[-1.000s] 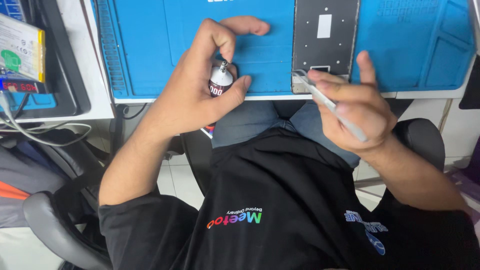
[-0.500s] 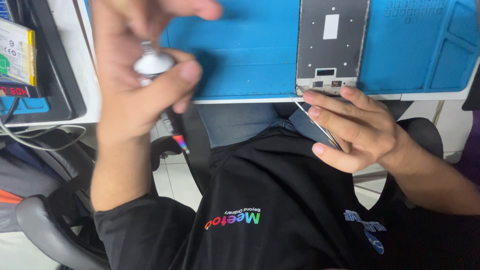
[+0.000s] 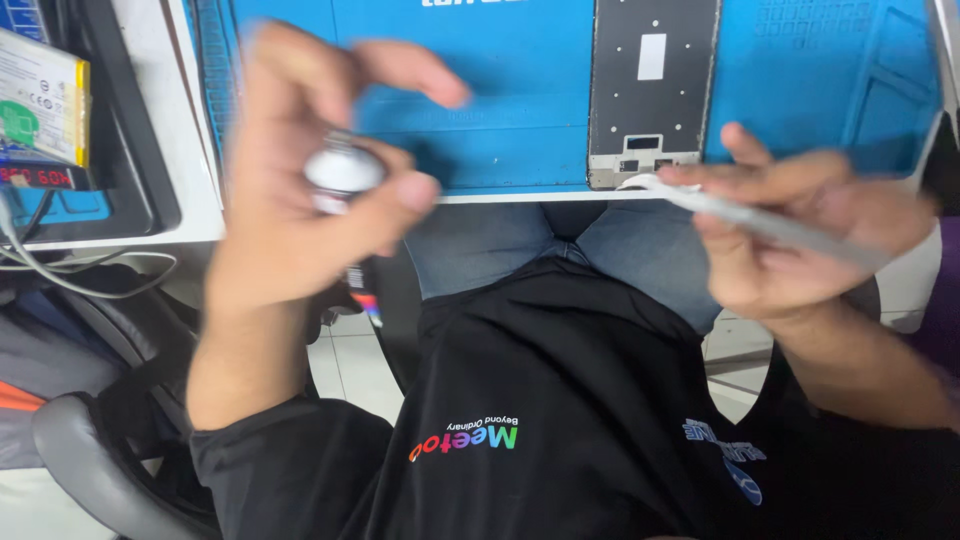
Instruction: The person holds a phone mid-frame on a blue repair mat and squeezes multi-purpose adhesive from a tube along its edges, capping and reopening the tube between passes. They use tweezers near the frame, press along its edges by hand, and finally wipe the frame with a tissue.
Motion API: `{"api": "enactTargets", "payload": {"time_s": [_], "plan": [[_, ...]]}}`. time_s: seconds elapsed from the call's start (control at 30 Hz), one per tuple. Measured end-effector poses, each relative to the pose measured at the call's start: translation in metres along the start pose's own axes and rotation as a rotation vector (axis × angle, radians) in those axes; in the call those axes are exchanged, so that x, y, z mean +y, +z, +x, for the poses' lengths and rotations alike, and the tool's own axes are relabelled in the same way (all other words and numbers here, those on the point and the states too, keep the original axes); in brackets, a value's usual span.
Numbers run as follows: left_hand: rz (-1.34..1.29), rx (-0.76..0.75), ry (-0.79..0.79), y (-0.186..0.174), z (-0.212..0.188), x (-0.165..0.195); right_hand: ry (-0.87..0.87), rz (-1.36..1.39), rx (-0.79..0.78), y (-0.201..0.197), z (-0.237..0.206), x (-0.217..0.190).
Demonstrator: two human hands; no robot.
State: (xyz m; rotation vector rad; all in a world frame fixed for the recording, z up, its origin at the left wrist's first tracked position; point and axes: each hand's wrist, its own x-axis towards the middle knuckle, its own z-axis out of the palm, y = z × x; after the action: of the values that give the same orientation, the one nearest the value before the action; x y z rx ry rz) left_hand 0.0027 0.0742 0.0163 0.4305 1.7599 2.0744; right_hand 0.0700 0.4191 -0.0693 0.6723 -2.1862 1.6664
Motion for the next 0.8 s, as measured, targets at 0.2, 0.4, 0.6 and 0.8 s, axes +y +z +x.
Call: {"api": "enactTargets", "payload": {"time_s": [0.2, 0.4, 0.6, 0.8], "plan": [[-0.098, -0.171, 0.017, 0.037, 0.005, -0.036, 0.081, 0.028, -0.039, 0.005, 0.004, -0.019], [-0.154, -0.067, 0.104, 0.061, -0.006, -0.049, -0.057, -0.054, -0.101, 0.021, 0.016, -0.035], [-0.285, -0.045, 0.061, 0.060, -0.007, -0.042, 0.013, -0.153, -0.087, -0.003, 0.005, -0.017], [-0.042, -0.062, 0.033, 0.041, -0.002, -0.030, 0.514, -0.532, -0.135, -0.112, 0.030, 0.059]]}}
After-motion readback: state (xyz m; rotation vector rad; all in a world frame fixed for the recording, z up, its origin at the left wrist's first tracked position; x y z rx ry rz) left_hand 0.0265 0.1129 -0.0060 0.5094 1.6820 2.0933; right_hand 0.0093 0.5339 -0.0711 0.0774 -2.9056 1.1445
